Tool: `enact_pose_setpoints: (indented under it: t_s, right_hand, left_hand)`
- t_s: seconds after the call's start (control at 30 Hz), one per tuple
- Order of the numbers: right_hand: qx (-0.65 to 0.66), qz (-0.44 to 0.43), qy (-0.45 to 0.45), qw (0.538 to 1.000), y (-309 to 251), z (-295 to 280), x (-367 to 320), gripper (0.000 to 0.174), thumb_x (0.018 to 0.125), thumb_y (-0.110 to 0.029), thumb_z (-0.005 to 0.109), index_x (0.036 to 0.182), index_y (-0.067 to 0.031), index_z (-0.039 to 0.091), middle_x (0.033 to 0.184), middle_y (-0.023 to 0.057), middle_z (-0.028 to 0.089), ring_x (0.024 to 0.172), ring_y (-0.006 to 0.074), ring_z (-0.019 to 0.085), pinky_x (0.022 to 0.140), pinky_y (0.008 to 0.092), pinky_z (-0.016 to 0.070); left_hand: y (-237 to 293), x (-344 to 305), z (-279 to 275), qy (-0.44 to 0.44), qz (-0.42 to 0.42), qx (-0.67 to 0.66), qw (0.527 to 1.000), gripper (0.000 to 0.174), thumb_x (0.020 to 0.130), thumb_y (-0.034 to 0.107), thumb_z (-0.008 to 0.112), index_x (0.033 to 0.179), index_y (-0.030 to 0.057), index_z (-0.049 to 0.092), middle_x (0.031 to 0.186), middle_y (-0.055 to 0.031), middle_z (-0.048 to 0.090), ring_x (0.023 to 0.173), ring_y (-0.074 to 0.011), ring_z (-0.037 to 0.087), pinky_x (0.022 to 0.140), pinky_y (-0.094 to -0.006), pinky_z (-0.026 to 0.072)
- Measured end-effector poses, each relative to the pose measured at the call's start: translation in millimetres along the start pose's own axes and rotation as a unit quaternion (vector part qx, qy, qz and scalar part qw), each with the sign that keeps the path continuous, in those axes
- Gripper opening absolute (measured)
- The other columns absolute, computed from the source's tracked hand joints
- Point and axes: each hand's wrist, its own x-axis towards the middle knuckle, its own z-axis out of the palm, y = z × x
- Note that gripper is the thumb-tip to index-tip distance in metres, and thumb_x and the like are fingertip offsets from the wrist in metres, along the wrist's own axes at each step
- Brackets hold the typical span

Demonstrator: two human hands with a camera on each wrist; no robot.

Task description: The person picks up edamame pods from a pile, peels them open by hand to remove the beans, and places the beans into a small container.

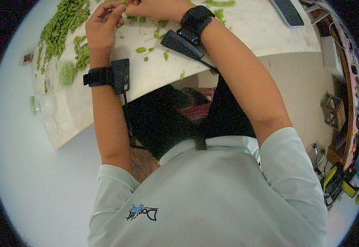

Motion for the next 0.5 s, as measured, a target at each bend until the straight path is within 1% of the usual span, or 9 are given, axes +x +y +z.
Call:
enact_pose_setpoints:
  t_s: [0.07,0.13,0.23,0.33,0.43,0.5]
  right_hand:
    - [-0.012,-0.009,0.003,1.0,-0.7,0.0,-0.7,0.018,0.078,-0.012,0.061,0.073,0.0015,0.051,0.057,0.008,0.045,0.052,0.0146,0.04,0.049,0.0322,0.0359]
    - [-0.025,-0.024,0.013,0.999,0.0,1.6,-1.7,0.018,0.078,-0.013,0.061,0.073,0.0016,0.051,0.057,0.0095,0.045,0.051,0.0161,0.04,0.049,0.0328,0.036]
    - [-0.03,-0.019,0.01,0.999,-1.6,0.8,-1.3,0.018,0.078,-0.013,0.062,0.074,0.0017,0.052,0.058,0.0111,0.046,0.052,0.0178,0.041,0.05,0.0338,0.0366]
    - [-0.029,0.003,0.002,1.0,-3.3,0.7,-1.4,0.018,0.078,-0.014,0.063,0.075,0.0014,0.053,0.058,0.0111,0.047,0.052,0.0179,0.042,0.051,0.0338,0.0374]
    - [-0.02,-0.049,0.012,0.999,0.3,3.1,-2.6,0.02,0.079,-0.015,0.063,0.076,0.0012,0.053,0.058,0.0101,0.047,0.053,0.0169,0.043,0.051,0.0331,0.0384]
    - [-0.008,-0.053,0.01,0.999,0.9,3.6,-2.7,0.02,0.08,-0.016,0.063,0.076,0.0009,0.053,0.057,0.0088,0.047,0.052,0.0157,0.043,0.051,0.0322,0.0386]
  left_hand:
    - [-3.0,0.6,0.8,-0.005,0.007,-0.008,1.0,0.016,0.089,0.021,0.065,0.087,0.0053,0.062,0.072,0.002,0.059,0.06,-0.0045,0.05,0.055,-0.0193,0.0406]
    - [-6.6,2.0,-1.0,-0.013,-0.007,-0.018,1.0,0.016,0.09,0.021,0.065,0.089,0.0055,0.062,0.072,0.0019,0.059,0.06,-0.0044,0.05,0.055,-0.0195,0.041]
    - [-6.6,2.4,-2.4,-0.021,-0.006,-0.038,0.999,0.016,0.09,0.022,0.065,0.091,0.0059,0.062,0.072,0.0018,0.06,0.06,-0.0045,0.051,0.055,-0.0199,0.0418]
    - [-5.9,2.5,-2.8,-0.025,-0.009,-0.047,0.999,0.016,0.09,0.022,0.064,0.091,0.0063,0.061,0.072,0.0018,0.06,0.06,-0.0047,0.051,0.055,-0.0202,0.042]
    - [-6.4,2.0,-5.6,-0.043,-0.003,-0.047,0.998,0.015,0.091,0.022,0.063,0.092,0.0065,0.061,0.072,0.0019,0.059,0.06,-0.0048,0.051,0.055,-0.0206,0.042]
    - [-4.9,1.4,-6.4,-0.048,-0.004,-0.048,0.998,0.015,0.091,0.022,0.064,0.092,0.0066,0.061,0.072,0.002,0.059,0.06,-0.0048,0.051,0.055,-0.0207,0.0417]
